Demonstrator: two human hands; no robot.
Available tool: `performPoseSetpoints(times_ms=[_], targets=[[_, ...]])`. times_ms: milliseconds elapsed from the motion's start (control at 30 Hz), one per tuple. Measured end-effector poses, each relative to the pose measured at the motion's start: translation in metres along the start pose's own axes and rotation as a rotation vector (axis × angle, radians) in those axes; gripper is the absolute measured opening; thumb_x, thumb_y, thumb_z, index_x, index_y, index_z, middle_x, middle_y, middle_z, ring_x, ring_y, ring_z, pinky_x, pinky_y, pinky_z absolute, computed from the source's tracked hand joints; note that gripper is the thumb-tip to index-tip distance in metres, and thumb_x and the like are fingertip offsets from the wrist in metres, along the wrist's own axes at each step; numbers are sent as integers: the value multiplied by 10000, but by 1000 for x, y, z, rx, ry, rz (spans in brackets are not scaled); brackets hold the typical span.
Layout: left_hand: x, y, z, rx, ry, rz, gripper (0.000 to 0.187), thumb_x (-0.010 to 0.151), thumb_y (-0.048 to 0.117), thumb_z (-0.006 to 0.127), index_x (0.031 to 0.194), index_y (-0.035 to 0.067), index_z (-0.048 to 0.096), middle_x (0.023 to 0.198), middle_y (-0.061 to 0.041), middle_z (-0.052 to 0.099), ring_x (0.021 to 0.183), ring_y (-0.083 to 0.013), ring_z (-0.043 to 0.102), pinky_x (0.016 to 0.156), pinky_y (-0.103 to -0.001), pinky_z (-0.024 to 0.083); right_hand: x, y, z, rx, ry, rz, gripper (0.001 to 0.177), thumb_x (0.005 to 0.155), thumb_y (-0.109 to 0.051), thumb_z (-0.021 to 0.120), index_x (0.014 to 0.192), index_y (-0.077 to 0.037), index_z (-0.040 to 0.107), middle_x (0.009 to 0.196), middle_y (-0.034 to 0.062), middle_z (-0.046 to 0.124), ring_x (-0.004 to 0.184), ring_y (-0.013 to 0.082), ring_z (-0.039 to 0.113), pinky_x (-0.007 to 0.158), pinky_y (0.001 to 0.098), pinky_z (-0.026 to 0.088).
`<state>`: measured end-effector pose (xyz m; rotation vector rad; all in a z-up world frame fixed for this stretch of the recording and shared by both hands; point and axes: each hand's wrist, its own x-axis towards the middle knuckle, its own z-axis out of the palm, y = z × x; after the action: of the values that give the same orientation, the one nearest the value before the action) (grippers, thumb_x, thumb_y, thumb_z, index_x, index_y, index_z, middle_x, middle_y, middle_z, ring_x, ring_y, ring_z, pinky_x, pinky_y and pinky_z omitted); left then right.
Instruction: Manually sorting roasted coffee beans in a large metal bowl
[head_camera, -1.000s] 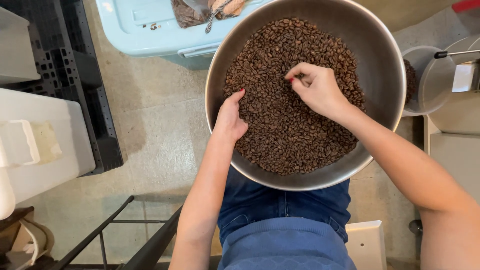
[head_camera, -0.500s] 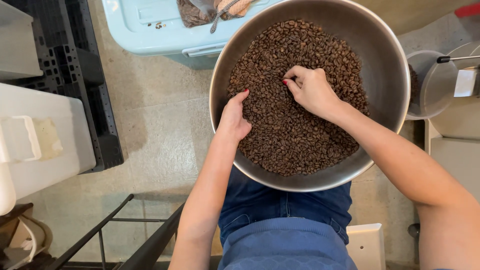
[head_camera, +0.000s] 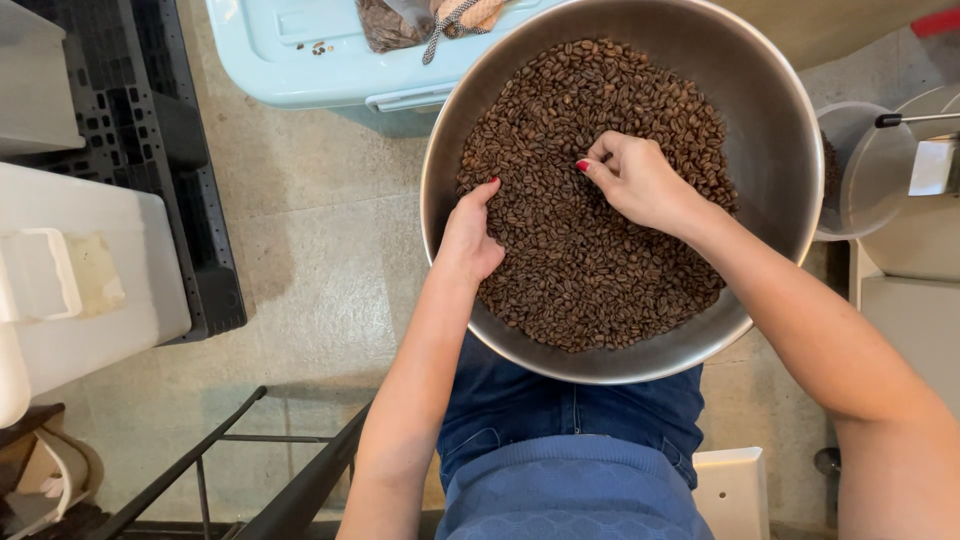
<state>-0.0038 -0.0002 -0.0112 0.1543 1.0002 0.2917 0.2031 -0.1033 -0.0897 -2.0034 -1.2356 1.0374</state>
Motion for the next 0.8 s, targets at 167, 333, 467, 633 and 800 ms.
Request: performPoseSetpoints(times_ms=[167, 333, 467, 633, 800], targets=[[-9, 4, 10, 53, 5, 0, 973, 952, 300, 629, 1635, 15, -3, 1662, -315, -81, 1523, -428, -120, 1194, -613, -93, 4, -5, -3, 314, -20, 87, 244, 959, -86, 346, 896, -97, 582, 570, -5, 405, 454, 89, 336, 447, 233, 337], [-5, 1, 8, 20, 16, 16, 941, 963, 275, 616, 1631, 11, 8, 1664, -321, -47, 1535, -440, -88, 1216, -607, -48, 7, -25, 0, 131, 130, -97, 270, 961, 2, 411, 938, -65, 671, 525, 22, 476, 465, 110, 368, 469, 264, 356], [-12, 4, 14, 31, 11, 11, 981, 951, 297, 631, 1631, 17, -19, 1663, -301, -112, 1515, -431, -157, 1189, -622, -109, 4, -36, 8, 7, 178, -206, 207, 987, 70, 580, 1123, -7, 716, 477, -5, 437, 411, 84, 319, 461, 232, 317], [5, -2, -4, -2, 25, 23, 879, 962, 253, 640, 1624, -7, 122, 1640, -346, 149, 1538, -433, 96, 1218, -606, 91, 15, -20, 16, -80, 164, -267, 201, 1011, 59, 591, 1177, 31, 701, 457, 0, 432, 388, 61, 305, 432, 229, 296], [10, -4, -7, -20, 39, 32, 873, 951, 239, 652, 1612, -28, 149, 1621, -363, 197, 1530, -436, 154, 1214, -612, 134, 19, -14, 18, -122, 151, -273, 160, 1030, 48, 574, 1157, 74, 668, 472, 26, 488, 369, 95, 368, 429, 240, 321]])
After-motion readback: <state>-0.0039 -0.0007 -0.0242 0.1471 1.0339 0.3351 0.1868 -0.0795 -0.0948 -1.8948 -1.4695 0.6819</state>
